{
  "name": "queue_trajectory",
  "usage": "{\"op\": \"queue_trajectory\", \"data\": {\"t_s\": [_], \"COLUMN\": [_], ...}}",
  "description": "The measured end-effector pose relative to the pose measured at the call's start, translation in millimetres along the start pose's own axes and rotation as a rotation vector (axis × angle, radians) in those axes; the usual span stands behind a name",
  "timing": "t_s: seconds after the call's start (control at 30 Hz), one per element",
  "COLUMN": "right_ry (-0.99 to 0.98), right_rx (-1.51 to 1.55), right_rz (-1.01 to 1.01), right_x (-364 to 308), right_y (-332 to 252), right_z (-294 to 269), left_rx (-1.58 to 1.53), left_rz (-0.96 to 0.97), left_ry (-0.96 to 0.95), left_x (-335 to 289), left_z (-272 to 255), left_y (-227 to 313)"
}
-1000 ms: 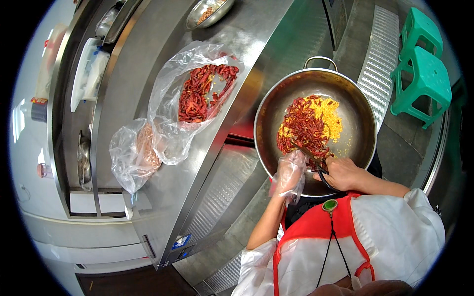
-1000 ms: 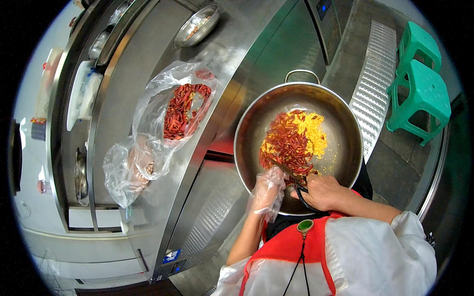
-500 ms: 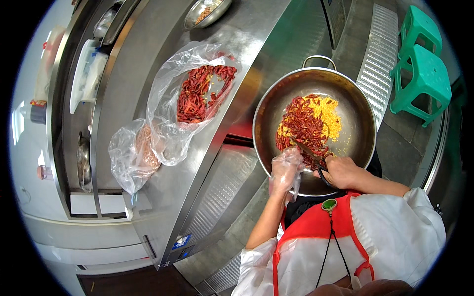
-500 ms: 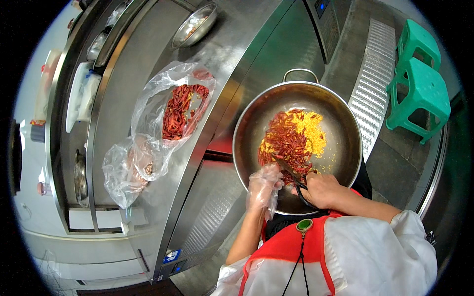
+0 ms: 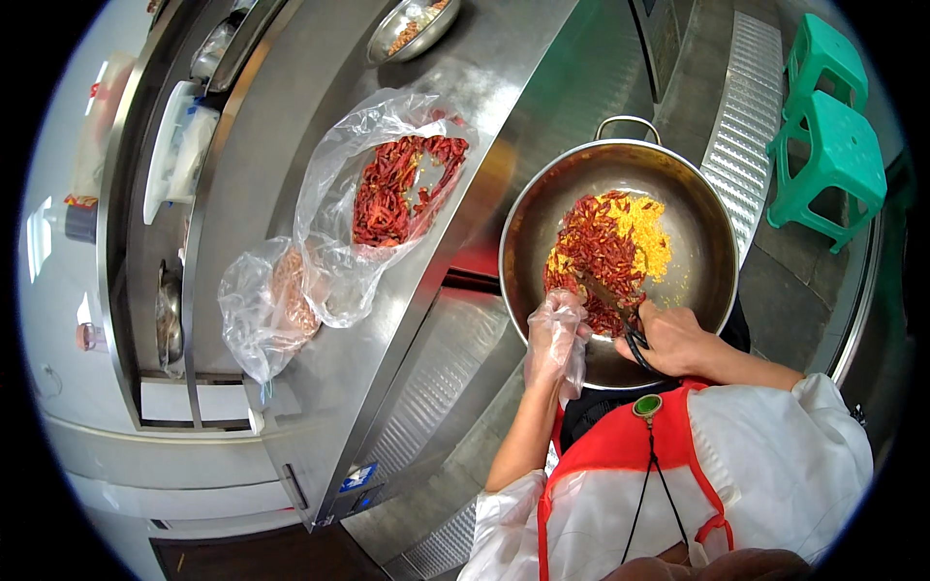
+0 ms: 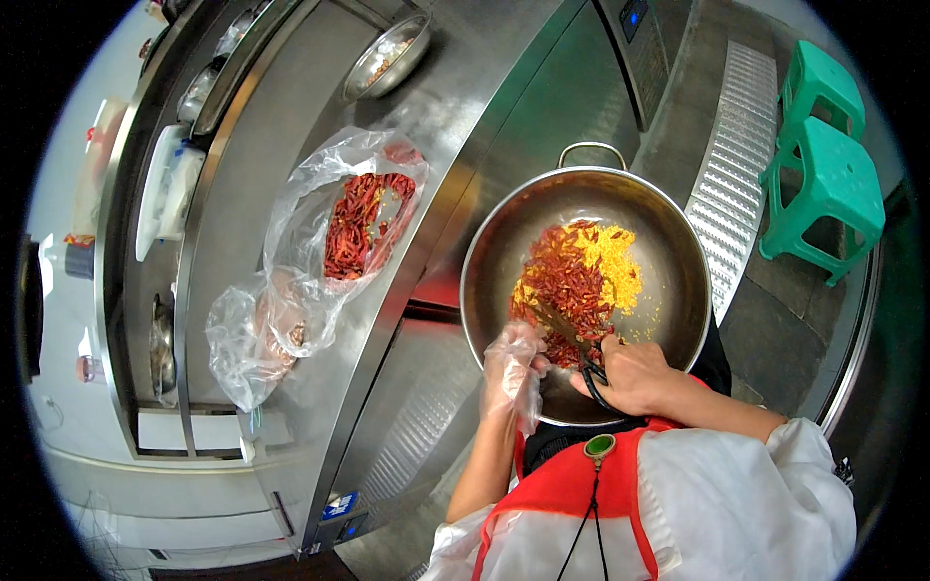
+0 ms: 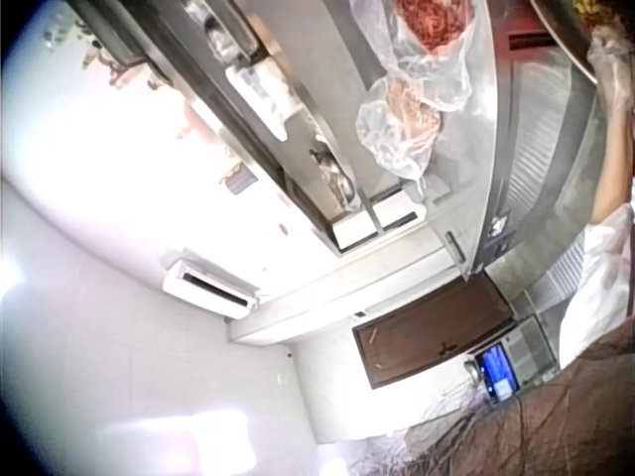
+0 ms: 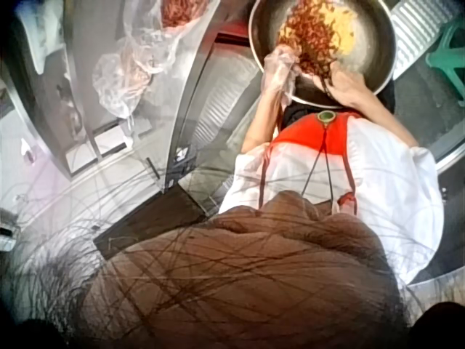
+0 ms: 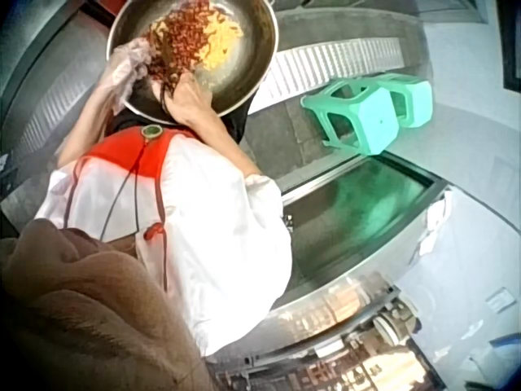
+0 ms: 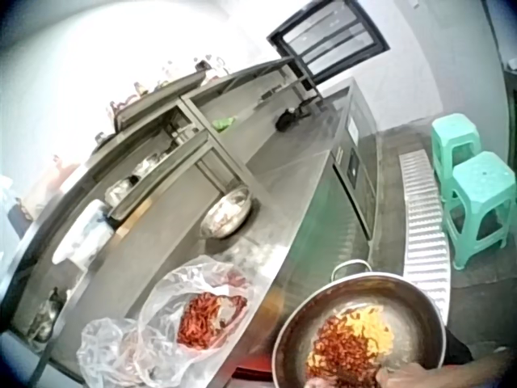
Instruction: The person cuts dried red chilies into a large metal bowl containing yellow food ingredients using scissors.
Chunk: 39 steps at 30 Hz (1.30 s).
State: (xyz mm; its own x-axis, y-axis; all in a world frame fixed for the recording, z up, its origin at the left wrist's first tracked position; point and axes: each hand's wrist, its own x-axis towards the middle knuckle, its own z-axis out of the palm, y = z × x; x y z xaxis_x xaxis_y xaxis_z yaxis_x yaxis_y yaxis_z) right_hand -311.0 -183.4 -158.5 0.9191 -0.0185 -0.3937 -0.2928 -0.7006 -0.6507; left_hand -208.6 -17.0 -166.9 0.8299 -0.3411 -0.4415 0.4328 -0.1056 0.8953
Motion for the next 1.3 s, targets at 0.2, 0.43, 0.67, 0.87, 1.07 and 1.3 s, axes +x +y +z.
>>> {"op": "queue_trajectory", "data": {"t_s": [0.2,0.43,0.67,0.87,1.07,1.3], "right_ry": [-0.088,-0.089,-0.054,-0.055,-0.046,-0.025], "right_rx": [-0.019,-0.013,-0.022,-0.011,-0.015,-0.01], "right_rz": [0.011,0.011,-0.067,-0.063,-0.048,-0.051], "right_x": [1.3,0.6,-0.1,0.4,0.9,2.5], "right_y": [-0.1,-1.0,1.8,2.7,1.4,6.5], "right_z": [-0.7,-0.2,0.9,2.0,4.0,8.1], "left_rx": [0.04,0.036,0.041,-0.021,-0.056,0.073], "left_rz": [0.045,0.028,0.044,-0.011,-0.024,-0.03], "left_ry": [-0.043,-0.129,-0.156,-0.12,-0.096,-0.084], "left_x": [-4.3,-10.5,-5.0,-2.6,8.1,10.0], "left_z": [4.6,12.3,5.7,6.1,1.6,2.9], "left_y": [2.3,2.7,-0.2,0.5,-12.7,-10.6]}}
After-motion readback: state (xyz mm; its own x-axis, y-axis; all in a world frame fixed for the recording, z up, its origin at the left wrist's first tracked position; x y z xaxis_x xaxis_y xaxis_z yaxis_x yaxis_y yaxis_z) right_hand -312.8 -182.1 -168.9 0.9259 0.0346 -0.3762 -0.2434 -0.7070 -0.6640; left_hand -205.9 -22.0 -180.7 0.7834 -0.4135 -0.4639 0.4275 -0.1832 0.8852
